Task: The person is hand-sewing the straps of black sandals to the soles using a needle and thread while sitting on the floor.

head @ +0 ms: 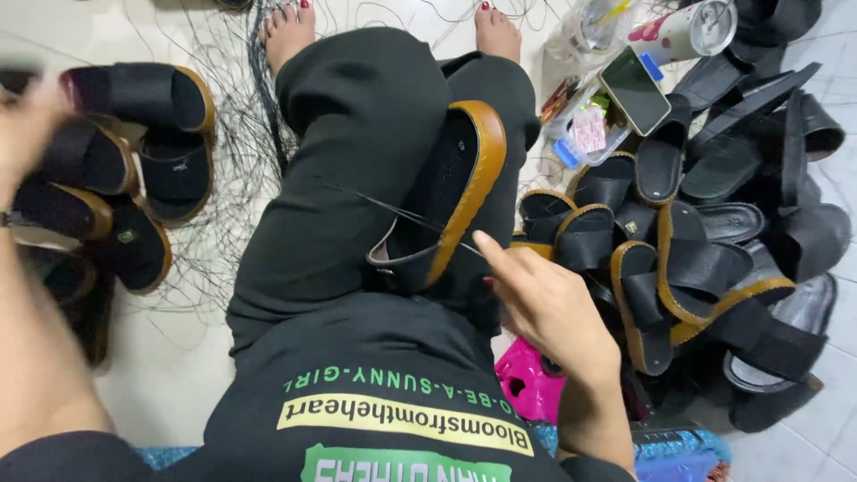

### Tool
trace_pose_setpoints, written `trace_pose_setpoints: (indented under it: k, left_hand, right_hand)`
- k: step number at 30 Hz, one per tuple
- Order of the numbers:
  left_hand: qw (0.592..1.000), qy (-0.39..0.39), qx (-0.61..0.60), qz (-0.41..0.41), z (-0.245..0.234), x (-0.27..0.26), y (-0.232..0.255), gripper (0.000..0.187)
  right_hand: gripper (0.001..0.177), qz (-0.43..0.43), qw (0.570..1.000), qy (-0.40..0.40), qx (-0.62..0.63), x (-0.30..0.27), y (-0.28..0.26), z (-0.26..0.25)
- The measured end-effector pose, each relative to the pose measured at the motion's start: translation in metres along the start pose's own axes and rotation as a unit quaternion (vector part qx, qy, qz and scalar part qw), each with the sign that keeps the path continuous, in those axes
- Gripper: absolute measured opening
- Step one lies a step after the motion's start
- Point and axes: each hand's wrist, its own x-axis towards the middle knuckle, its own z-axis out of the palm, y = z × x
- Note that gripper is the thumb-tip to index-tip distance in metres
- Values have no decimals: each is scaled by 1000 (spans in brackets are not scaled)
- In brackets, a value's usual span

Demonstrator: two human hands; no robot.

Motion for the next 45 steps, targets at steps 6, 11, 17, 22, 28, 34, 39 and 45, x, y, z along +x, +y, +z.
trace_pose_setpoints:
  k: [6,11,17,22,28,34,39,45]
  left_hand:
    - [980,42,190,39,14,-14,37,41]
    - [895,-50,298,326,76,-16,261,36]
    - [861,-172,157,452,171,-11,299,36]
    - [828,-205,106,510,204,10,299,29]
    - [826,-185,119,519,212,9,298,30]
    - [826,-192,116,517,204,11,301,33]
    - [825,-182,94,527,212,14,299,31]
    - [818,-181,126,531,203,3,298,31]
  right_hand:
    - [49,-39,974,50,-218,17,6,8]
    - [53,-35,977,46,-205,14,11,9]
    - [50,-32,973,51,-223,21,1,4]
    - [56,-3,950,26,-311,25,-21,-6]
    - [60,28,930,-12,-367,31,-39,-5]
    - [47,30,972,-8,-232,22,-32,-18]
    - [44,36,982,41,-180,27,-31,-12]
    - [33,-17,994,59,-87,40,-22,-4]
